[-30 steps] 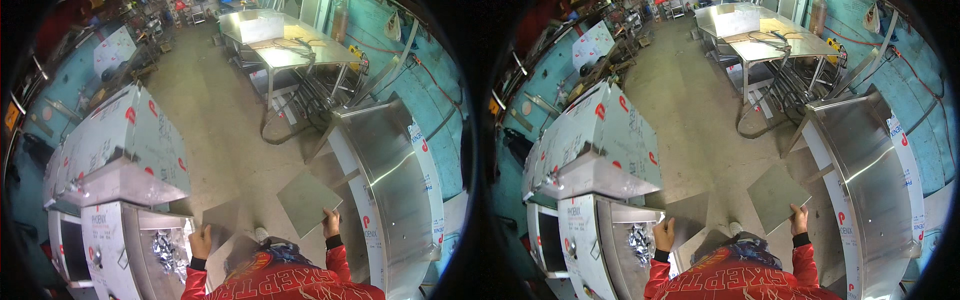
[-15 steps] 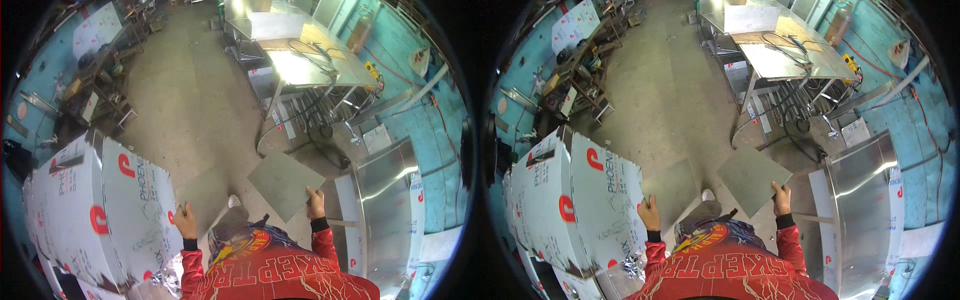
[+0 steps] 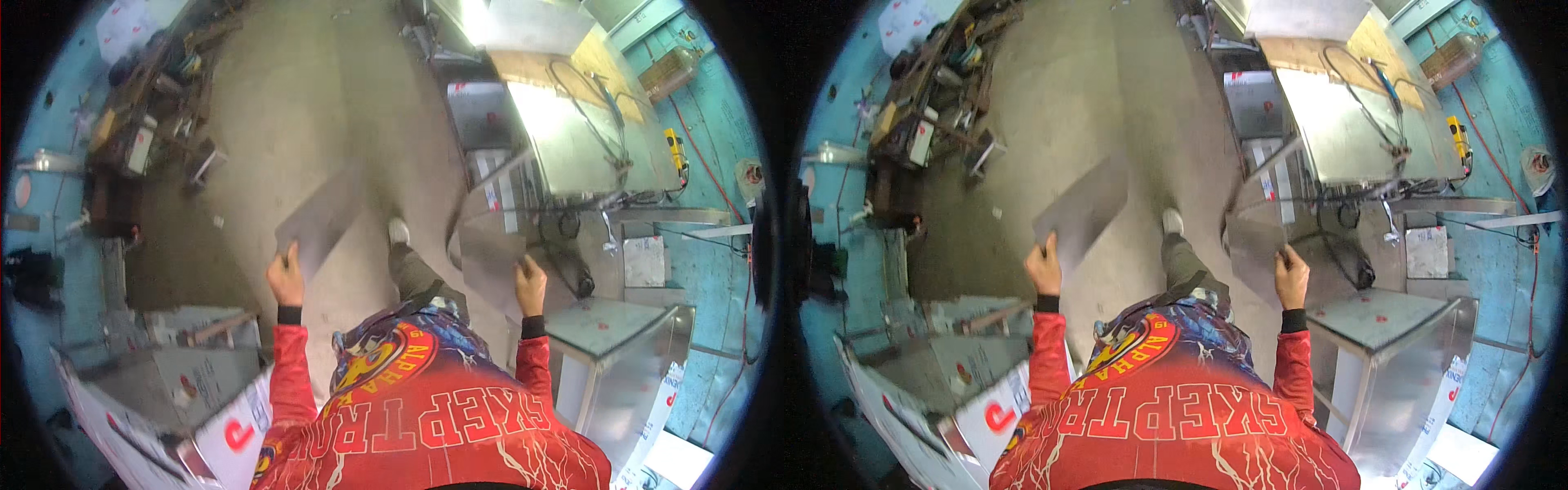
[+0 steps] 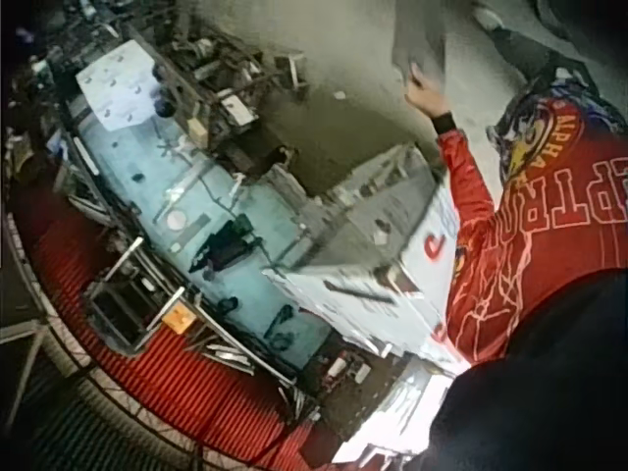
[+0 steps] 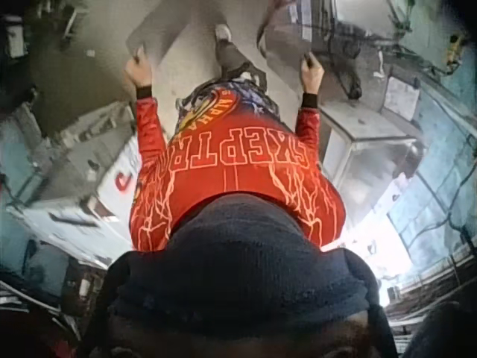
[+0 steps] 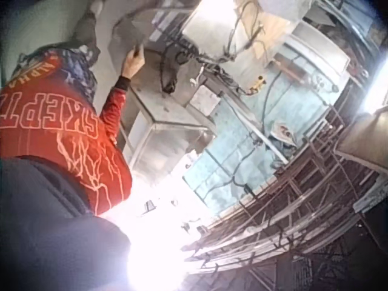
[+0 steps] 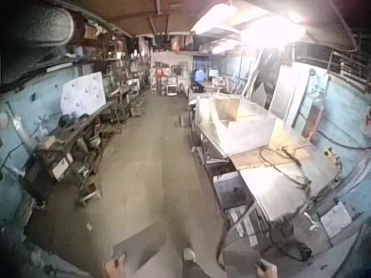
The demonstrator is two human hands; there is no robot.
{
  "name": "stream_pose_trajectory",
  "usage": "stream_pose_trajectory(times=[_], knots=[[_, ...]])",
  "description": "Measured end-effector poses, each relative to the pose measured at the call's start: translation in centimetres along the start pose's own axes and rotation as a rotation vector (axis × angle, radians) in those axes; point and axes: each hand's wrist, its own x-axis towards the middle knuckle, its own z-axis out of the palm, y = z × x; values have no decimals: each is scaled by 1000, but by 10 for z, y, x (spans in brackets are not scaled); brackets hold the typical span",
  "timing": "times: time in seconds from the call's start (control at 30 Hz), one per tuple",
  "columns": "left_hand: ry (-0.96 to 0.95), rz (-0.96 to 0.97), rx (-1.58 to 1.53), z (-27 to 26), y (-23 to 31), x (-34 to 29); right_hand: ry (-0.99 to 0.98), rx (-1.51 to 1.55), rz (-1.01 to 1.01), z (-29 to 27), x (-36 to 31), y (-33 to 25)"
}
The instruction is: The person flips through paper documents, measures a bent metal sheet with a tape measure, peels protective film off the metal sheet, and retrieves metal plates to place them on the workbench.
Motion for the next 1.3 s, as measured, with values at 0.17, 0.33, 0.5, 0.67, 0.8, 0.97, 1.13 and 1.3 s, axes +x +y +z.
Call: stream_pose_trajectory(times=[0.17, 0.33, 0.5, 0.67, 0.8, 0.97, 1.13, 1.3], knots=[[-213, -179, 256, 64, -63, 50, -130, 79, -74, 72, 144, -52], [-396, -304, 473, 84, -126, 79, -280, 149, -53, 121, 284, -143], [-434, -489, 680, 115, -196, 126, -190, 375, -100, 190, 421, -231], [-459, -652, 576, 184, -240, 252, -136, 421, -33, 273, 537, -327], [-480, -467, 626, 258, -230, 399, -107, 435, -135, 300, 623, -412], [-265, -194, 297, 319, -176, 624, -47, 468, -128, 323, 715, -480], [-90, -100, 183, 365, -125, 824, 78, 814, 106, 383, 795, -508], [56, -64, 31, 416, -84, 968, 143, 971, 115, 451, 897, -527]])
